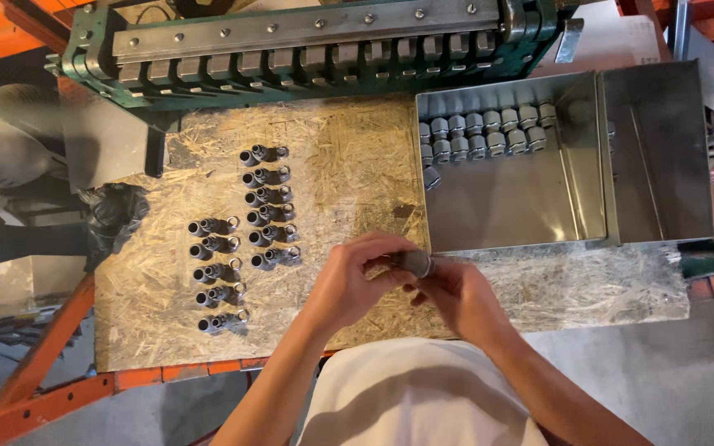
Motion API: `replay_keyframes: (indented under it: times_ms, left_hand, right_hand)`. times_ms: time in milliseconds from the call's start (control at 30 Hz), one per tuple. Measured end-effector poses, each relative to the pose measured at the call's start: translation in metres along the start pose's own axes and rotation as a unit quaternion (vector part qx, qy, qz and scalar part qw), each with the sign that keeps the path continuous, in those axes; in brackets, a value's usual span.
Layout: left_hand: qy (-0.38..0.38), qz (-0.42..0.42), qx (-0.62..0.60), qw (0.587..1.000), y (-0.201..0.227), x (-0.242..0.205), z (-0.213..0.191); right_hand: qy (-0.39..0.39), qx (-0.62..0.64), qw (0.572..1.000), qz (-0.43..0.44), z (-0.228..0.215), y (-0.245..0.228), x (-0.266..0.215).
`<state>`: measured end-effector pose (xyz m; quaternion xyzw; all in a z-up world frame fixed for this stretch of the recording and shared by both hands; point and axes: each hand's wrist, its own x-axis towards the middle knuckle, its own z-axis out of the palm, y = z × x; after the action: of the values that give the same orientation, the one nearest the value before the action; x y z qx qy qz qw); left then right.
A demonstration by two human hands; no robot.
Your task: The person repeatedly picks up small cylindrical metal parts from a table, fits a smaller ring-like component onto each one, and places the assembled units into a metal tray. The process is repeated for multiple parts throughout the clip.
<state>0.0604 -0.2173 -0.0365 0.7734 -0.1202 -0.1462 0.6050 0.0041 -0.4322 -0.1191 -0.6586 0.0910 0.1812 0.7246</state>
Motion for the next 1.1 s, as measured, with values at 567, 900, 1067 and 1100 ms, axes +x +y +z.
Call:
replay_keyframes:
  times_ms: [567,900,1067,1100]
  left_hand:
    - [0.069,-0.112,0.107,0.986,-0.070,-0.017,0.038]
    - [0.089,-0.321,0.055,0.941,-0.095,-0.085,0.010]
    - [0.096,-0.307,0.077,0.944,-0.117,-0.096,0.010]
    - [0.103,-0.295,0.083,0.946,-0.127,-0.098,0.012]
  right_hand:
    - [0.212,-0.327,0.920,0.046,-0.117,0.088,0.193]
    - [0.256,-0.273,0.913,0.160,-0.123,0.112,0.272]
    - [0.261,-0.320,0.904,0.113,-0.135,0.136,0.284]
    - [0.268,-0.353,0.894,0.068,-0.144,0.153,0.294]
